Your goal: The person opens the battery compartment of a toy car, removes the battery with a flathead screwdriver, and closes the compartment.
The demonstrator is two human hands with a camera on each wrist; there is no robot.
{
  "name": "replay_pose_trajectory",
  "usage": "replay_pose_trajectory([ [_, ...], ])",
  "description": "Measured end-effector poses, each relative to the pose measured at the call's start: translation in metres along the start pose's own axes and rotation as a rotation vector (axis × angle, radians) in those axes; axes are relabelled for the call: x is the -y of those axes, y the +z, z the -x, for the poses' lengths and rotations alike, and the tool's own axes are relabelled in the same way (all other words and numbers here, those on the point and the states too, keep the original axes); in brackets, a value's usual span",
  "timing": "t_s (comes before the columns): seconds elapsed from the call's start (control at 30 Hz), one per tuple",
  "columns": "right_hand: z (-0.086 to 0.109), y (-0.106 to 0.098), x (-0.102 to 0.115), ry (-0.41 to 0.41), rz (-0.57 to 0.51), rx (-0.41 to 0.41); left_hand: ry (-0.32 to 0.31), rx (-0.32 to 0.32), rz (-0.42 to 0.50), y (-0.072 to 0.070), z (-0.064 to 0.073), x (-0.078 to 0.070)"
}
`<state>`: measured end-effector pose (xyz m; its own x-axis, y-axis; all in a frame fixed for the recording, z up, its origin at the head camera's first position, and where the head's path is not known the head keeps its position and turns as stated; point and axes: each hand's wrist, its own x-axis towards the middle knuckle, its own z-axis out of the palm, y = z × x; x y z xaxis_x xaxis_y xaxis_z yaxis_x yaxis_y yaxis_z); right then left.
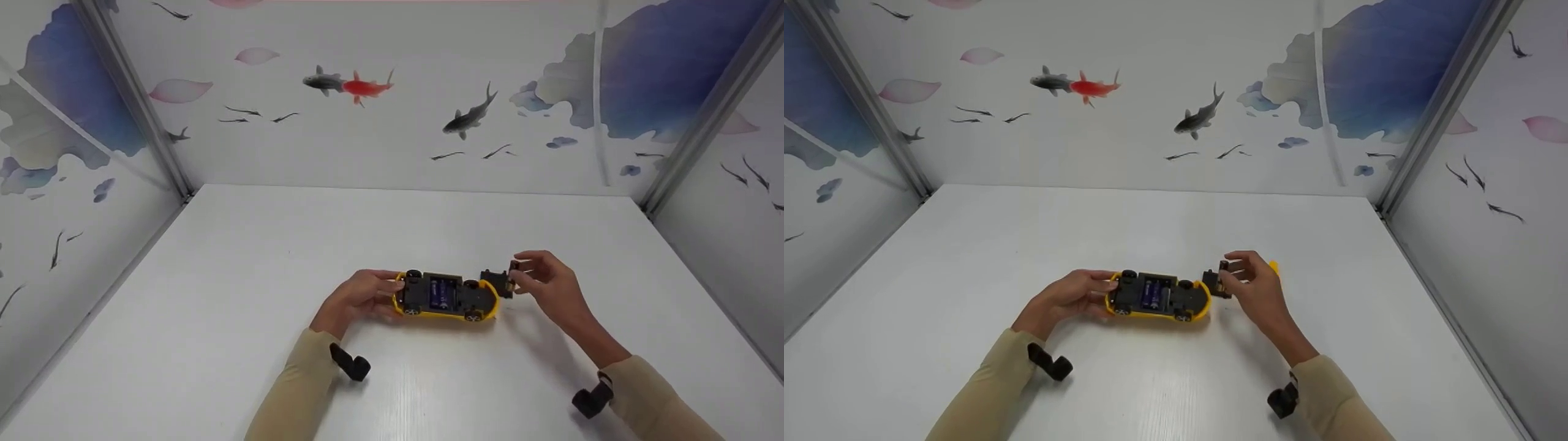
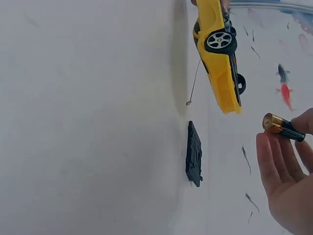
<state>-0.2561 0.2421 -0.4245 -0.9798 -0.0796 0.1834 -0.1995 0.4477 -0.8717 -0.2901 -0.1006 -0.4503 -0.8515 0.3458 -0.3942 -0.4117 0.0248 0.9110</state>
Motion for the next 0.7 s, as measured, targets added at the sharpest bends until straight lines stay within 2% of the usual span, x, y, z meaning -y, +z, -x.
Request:
replay_pose_trajectory([
  [0.17,0.001,-0.011,-0.008,0.154,-0.029,0.082,-0.001,-0.002,0.007,-0.001,0.000,0.002],
  [0.33,0.001,-0.011,-0.015,0.285,0.015,0.158,-0.001,0.005,0.009,-0.002,-0.001,0.002],
  [0.47,0.001,-0.006,-0.017,0.359,0.078,0.163,-0.005,0.006,0.027,-0.003,-0.001,0.002],
  [0.7,-0.006,-0.003,-0.014,0.429,0.182,0.155,-0.005,0.014,0.033,-0.003,-0.002,0.003],
])
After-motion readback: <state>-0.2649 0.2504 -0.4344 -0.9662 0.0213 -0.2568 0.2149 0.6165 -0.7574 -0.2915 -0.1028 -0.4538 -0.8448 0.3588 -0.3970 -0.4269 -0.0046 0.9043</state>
